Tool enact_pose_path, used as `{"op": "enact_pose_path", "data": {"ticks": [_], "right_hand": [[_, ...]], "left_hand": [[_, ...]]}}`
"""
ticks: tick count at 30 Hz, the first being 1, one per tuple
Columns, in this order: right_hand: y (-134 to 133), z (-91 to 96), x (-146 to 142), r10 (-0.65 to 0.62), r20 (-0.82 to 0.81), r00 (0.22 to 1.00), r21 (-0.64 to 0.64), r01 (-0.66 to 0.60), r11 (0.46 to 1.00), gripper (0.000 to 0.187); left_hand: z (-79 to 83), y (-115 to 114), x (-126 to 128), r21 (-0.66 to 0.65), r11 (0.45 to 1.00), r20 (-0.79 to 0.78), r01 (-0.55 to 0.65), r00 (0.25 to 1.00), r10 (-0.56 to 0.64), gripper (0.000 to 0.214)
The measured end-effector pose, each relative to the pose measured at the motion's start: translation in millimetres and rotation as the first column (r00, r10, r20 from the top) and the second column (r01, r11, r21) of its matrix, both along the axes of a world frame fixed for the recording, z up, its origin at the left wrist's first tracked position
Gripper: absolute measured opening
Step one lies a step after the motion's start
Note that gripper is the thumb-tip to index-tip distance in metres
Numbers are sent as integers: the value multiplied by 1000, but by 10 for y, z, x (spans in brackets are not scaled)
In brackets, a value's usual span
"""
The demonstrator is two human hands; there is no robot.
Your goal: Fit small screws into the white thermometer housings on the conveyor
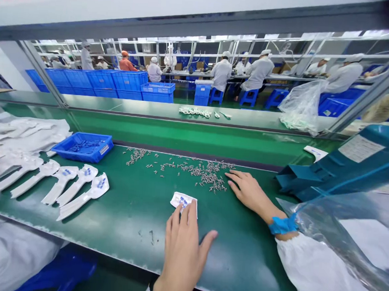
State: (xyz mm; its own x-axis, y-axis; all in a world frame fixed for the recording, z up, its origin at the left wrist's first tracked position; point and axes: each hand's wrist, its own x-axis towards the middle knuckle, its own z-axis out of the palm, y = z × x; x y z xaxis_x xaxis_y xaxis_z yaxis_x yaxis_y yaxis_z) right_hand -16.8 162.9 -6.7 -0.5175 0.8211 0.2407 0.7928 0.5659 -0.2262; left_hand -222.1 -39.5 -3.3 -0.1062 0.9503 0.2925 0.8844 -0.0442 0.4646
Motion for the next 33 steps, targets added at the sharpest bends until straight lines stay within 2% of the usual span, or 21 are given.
{"op": "enact_pose_path", "data": {"ticks": [3,6,8,11,14,19,22,24,29,33], "right_hand": [[104,-97,64,59,-47,997,3,-59,998,43],[211,-112,78,-41,-84,996,49,45,998,50],[273,-119,87,-73,-78,994,29,75,997,49],[298,-127,94,21,-115,993,1,-21,1000,45],[254,-126,80,44,-140,989,23,-41,999,46],[199,-126,39,70,-118,990,2,-70,998,41],[201,-122,44,95,-125,988,11,-94,995,39],[206,-116,60,82,-117,990,11,-81,997,37],[215,-110,107,36,-113,993,2,-36,999,32],[221,-125,120,21,-89,996,31,-19,999,31]], "left_hand": [[-46,38,107,13,1000,-33,-8,999,9,57],[-50,28,51,28,998,-33,51,998,-50,53],[-13,26,-32,22,995,-2,98,995,-98,54],[77,54,-122,-40,992,56,121,991,-119,54],[127,112,-77,-78,996,32,45,999,-42,54],[28,271,180,27,998,-112,-49,992,52,75],[-35,370,222,1,990,-183,-142,973,140,67],[-40,419,173,-19,987,-190,-160,970,154,58],[1,463,-31,49,998,-91,-40,995,44,48],[25,428,-124,66,998,-121,-5,993,13,62]]}}
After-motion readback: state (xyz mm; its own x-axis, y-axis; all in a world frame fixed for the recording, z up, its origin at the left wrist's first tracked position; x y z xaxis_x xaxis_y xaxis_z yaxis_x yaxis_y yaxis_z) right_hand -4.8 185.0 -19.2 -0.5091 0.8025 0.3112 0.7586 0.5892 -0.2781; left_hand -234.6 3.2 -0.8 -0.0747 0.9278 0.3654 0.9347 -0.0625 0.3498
